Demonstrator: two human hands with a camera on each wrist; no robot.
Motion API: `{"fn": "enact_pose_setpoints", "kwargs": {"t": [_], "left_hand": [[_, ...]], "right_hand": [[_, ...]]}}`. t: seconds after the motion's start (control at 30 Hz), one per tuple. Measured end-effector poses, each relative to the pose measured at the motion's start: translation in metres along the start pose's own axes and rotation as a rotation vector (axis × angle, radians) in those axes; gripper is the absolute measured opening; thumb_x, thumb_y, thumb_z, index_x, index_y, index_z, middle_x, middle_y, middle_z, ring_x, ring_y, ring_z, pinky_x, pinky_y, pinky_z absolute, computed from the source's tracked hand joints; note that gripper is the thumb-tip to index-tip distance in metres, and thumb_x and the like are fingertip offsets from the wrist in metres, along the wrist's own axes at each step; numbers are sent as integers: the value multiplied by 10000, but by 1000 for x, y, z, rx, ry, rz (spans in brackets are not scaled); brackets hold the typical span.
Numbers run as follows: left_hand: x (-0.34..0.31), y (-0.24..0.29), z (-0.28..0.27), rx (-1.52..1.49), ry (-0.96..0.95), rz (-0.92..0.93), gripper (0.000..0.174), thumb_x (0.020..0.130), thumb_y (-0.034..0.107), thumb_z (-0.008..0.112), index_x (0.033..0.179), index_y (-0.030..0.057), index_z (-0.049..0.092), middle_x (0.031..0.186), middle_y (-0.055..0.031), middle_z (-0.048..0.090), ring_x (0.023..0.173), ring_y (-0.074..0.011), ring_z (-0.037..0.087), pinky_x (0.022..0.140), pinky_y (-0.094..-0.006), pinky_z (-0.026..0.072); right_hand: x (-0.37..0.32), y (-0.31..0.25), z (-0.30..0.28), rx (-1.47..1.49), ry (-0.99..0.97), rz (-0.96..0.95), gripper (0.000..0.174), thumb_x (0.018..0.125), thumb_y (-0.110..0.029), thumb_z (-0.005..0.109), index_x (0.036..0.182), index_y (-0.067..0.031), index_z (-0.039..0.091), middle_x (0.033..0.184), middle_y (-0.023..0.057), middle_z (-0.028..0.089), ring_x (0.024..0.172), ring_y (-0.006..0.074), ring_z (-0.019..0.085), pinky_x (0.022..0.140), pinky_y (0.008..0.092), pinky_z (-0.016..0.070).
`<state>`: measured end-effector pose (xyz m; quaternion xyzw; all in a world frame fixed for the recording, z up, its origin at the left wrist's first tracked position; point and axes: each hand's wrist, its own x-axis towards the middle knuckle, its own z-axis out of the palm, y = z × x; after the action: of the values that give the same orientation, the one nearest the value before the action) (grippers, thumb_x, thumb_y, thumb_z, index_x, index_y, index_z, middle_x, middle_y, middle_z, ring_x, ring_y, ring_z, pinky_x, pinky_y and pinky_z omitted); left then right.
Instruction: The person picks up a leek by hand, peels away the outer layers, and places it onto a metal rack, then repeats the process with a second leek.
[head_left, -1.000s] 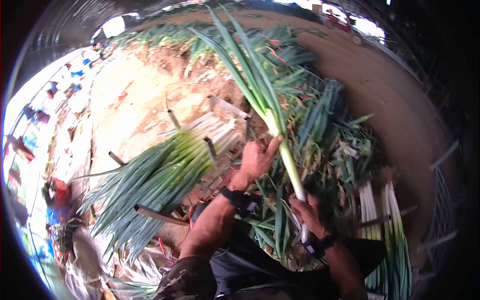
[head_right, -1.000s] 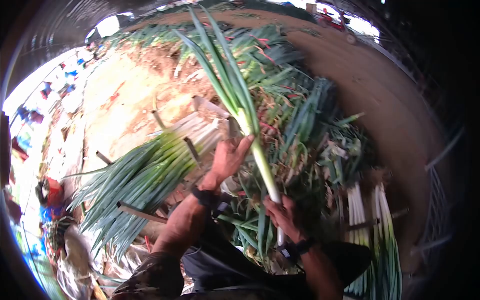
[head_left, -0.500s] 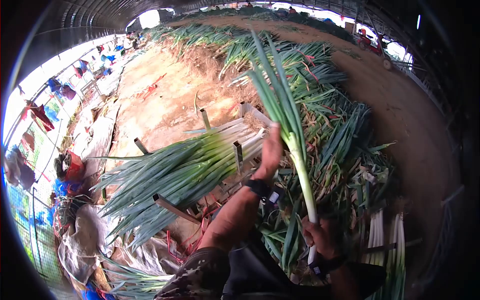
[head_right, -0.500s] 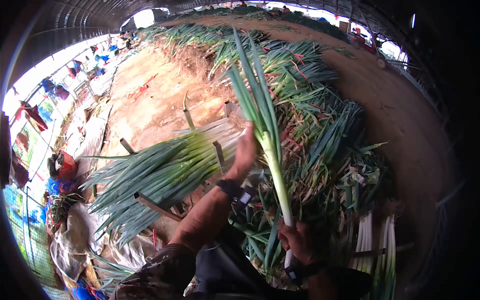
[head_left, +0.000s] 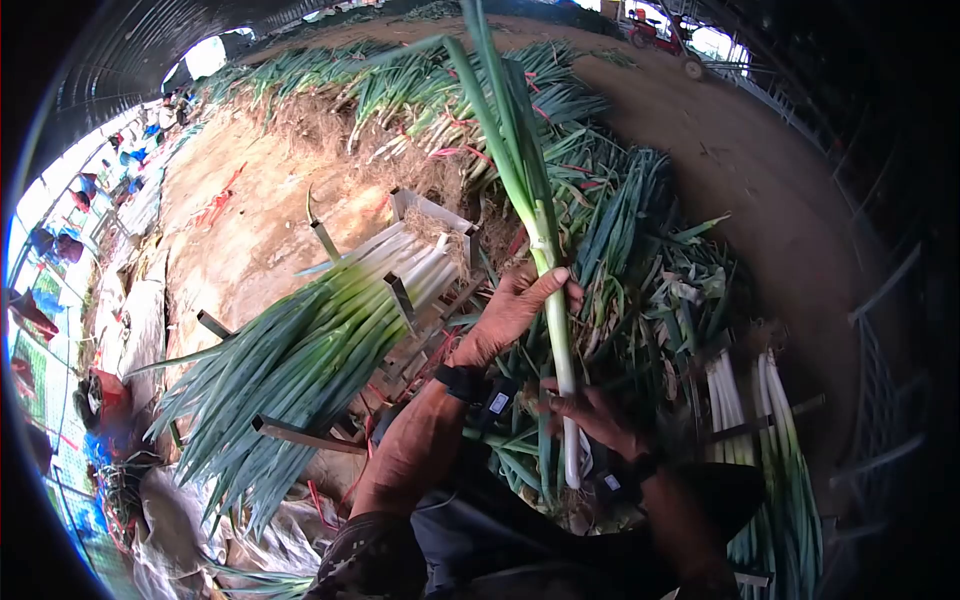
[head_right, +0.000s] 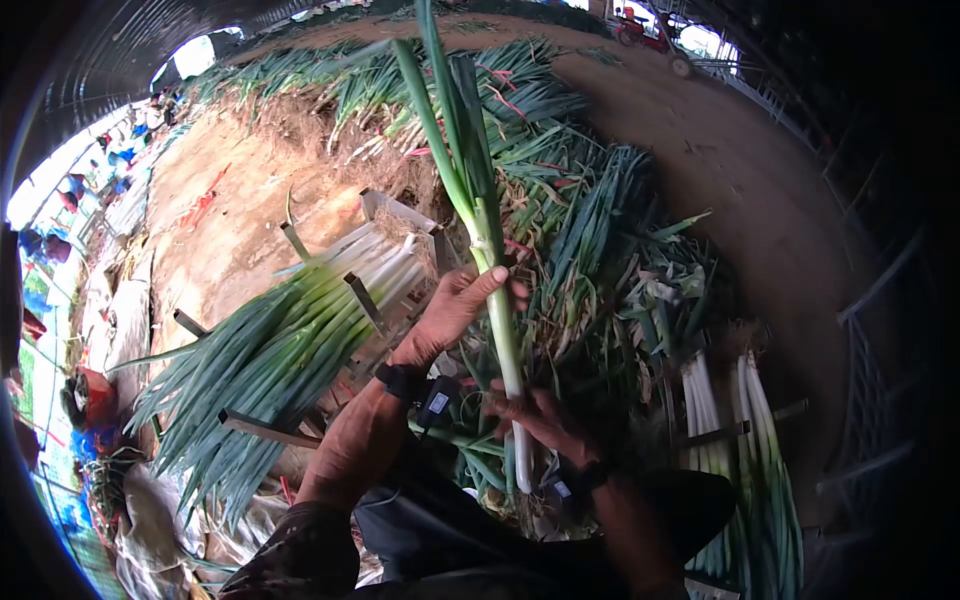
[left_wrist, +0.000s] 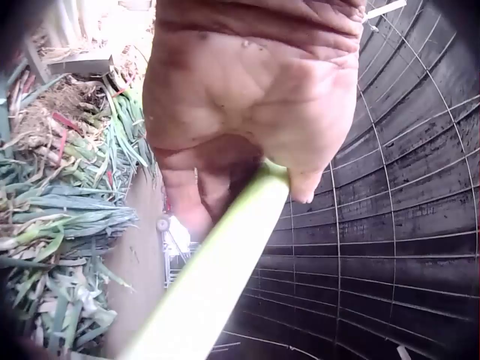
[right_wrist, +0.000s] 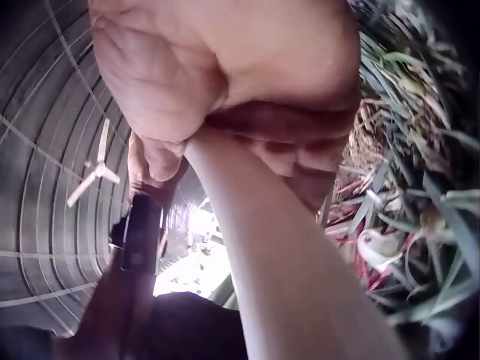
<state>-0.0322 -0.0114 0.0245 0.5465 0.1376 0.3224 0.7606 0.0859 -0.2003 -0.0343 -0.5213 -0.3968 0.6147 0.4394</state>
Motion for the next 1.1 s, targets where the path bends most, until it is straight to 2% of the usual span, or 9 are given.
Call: {"fn": "enact_pose_setpoints", "kwargs": {"t": [0.1, 0.17, 0.4, 0.53, 0.63, 0.77, 0.93, 1.03, 1.1], "left_hand": [[3, -21, -5, 332, 41, -9, 401, 922, 409, 698, 1006, 18, 662, 828, -43, 671, 765, -116, 598, 727, -288, 500], [3, -30, -3, 470, 73, 42, 411, 918, 396, 707, 1059, 14, 655, 816, -43, 664, 740, -110, 563, 714, -292, 489], [-7, -20, 30, 777, 196, 180, 525, 839, 323, 770, 1239, 28, 599, 970, -167, 700, 849, -293, 694, 755, -376, 528], [0, -49, 28, 902, 296, 382, 585, 797, 289, 788, 1298, 76, 576, 987, -142, 654, 865, -343, 654, 747, -414, 526], [0, -56, 28, 1001, 338, 409, 604, 756, 251, 801, 1291, 76, 584, 920, -119, 620, 861, -336, 619, 754, -417, 507], [0, -56, 33, 1184, 251, 533, 602, 691, 208, 799, 1258, 112, 617, 927, -84, 564, 907, -293, 556, 768, -425, 412], [-3, -63, 51, 1314, 160, 627, 545, 634, 247, 801, 1134, 96, 643, 914, -58, 579, 892, -281, 571, 748, -412, 428], [-2, -69, 54, 1277, 95, 663, 550, 643, 253, 791, 1149, 98, 639, 921, -64, 598, 896, -285, 589, 771, -408, 438], [-4, -73, 54, 1280, 32, 609, 571, 671, 291, 788, 1188, 101, 634, 958, -79, 631, 934, -282, 611, 809, -398, 439]], "right_hand": [[18, 34, -31, -245, 166, -238, 521, 981, -285, 623, 1410, -31, 474, 1108, 61, 667, 911, 147, 672, 757, 258, 525], [5, -21, -23, -184, 329, -113, 423, 980, -277, 626, 1304, -13, 564, 1160, 45, 675, 896, 103, 660, 727, 237, 510], [9, -79, -33, -216, 436, -404, 236, 967, -231, 650, 1054, -12, 650, 866, 6, 668, 743, 71, 621, 651, 214, 486], [4, -90, -28, -197, 499, -433, 187, 966, -165, 644, 1043, 5, 659, 872, 24, 680, 738, 79, 618, 679, 226, 503], [-9, -91, -15, -581, 574, -620, 194, 931, -109, 682, 1084, 9, 657, 897, 53, 701, 792, 86, 637, 710, 237, 516], [-23, -126, -6, -1229, 509, -997, 337, 759, 31, 731, 1082, -26, 655, 1067, 107, 675, 1006, 269, 652, 894, 387, 520], [-26, -120, -31, -1621, 442, -669, 639, 675, -59, 765, 1277, -67, 551, 1332, 104, 522, 1260, 304, 476, 1109, 516, 318], [-31, -112, -42, -1774, 497, -562, 700, 662, -78, 781, 1315, -77, 529, 1345, 103, 510, 1265, 301, 471, 1121, 525, 301], [-31, -111, -56, -1737, 490, -505, 584, 753, -39, 688, 1311, -84, 522, 1182, 103, 592, 1105, 301, 567, 974, 455, 431]]}}
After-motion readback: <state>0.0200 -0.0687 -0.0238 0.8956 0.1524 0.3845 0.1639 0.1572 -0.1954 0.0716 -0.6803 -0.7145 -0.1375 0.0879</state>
